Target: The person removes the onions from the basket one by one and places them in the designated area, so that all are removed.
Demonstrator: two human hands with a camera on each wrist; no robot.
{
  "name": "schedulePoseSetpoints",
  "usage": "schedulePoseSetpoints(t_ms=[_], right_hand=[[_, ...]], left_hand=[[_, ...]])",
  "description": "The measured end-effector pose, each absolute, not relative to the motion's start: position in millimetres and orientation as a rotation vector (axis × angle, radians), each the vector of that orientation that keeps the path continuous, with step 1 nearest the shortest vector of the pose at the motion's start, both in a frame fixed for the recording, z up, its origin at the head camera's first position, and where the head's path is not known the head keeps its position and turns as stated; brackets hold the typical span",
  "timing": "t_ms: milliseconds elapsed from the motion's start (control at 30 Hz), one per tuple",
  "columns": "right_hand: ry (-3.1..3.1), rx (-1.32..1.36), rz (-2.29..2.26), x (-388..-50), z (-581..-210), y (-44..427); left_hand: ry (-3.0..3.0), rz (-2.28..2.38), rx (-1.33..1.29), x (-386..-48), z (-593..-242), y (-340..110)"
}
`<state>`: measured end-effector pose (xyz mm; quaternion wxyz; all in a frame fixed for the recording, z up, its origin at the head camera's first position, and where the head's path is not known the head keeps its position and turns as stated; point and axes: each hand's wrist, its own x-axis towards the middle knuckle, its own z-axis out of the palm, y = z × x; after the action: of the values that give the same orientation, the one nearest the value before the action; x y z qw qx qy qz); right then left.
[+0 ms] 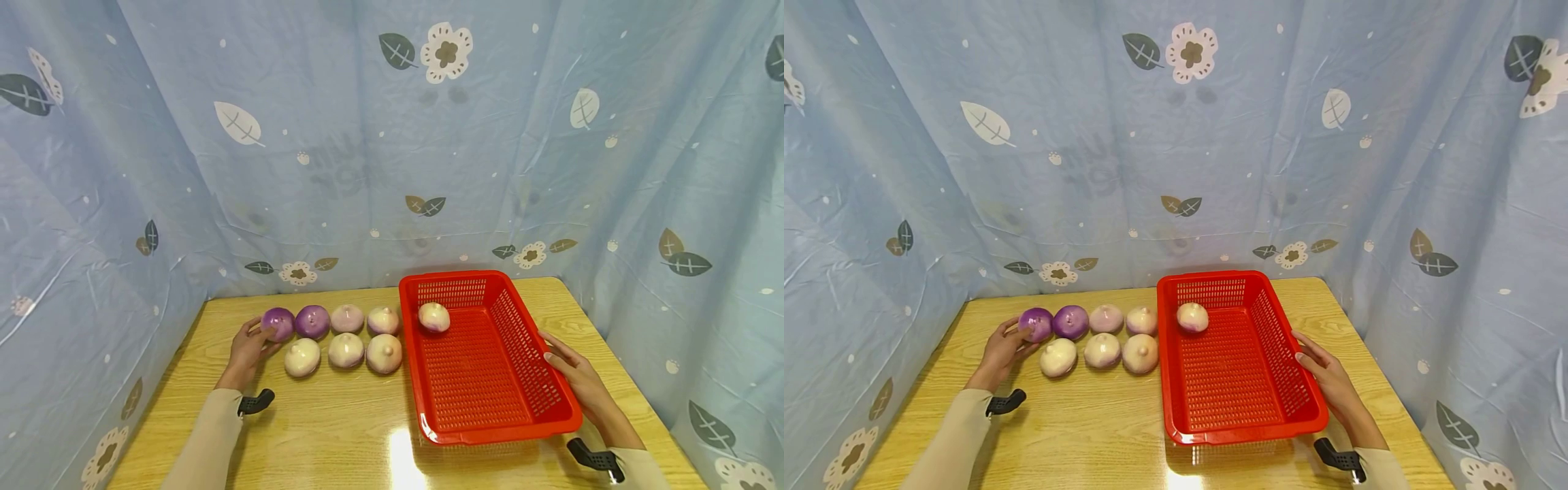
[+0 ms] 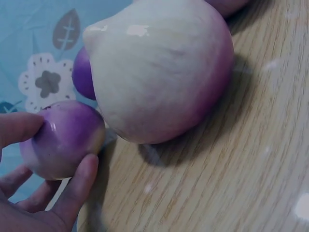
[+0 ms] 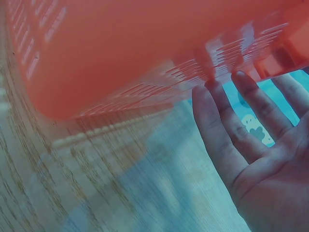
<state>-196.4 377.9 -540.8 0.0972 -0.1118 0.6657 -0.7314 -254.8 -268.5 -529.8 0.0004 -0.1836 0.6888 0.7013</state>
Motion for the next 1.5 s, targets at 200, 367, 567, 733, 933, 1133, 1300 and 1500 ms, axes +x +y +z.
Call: schedulePoseSetpoints(t_ms=[200,367,567,733,933,1133,1300,1500], right_hand=[[1.971,-0.329,-2.163,-196.2,-541.0,377.9],[1.958,-0.332,-2.166,-196.4,-540.8,378.0],[1.961,-0.331,-2.159,-196.6,-539.9,377.9],[1.974,-0.327,-2.156,-197.0,-540.2,378.3],[1.983,-0.314,-2.152,-197.6,-542.0,378.3],[2.007,-0.304,-2.147,-197.8,-542.2,377.0],[2.012,-0.286,-2.144,-197.4,-542.1,376.3],[2.008,-0.290,-2.141,-197.2,-543.0,376.7]], left_hand=[[2.190,2.180,-0.579,-250.9,-530.0,-270.4],[2.201,2.208,-0.589,-245.6,-525.9,-272.6],[2.274,2.260,-0.633,-241.7,-514.8,-271.8],[2.341,2.251,-0.591,-238.9,-501.2,-266.9],[2.392,2.252,-0.477,-235.0,-480.9,-251.0],[2.459,2.221,-0.350,-229.1,-458.5,-226.4],[2.439,2.233,-0.209,-226.0,-442.6,-204.4],[2.454,2.237,-0.043,-225.1,-426.4,-177.2]])
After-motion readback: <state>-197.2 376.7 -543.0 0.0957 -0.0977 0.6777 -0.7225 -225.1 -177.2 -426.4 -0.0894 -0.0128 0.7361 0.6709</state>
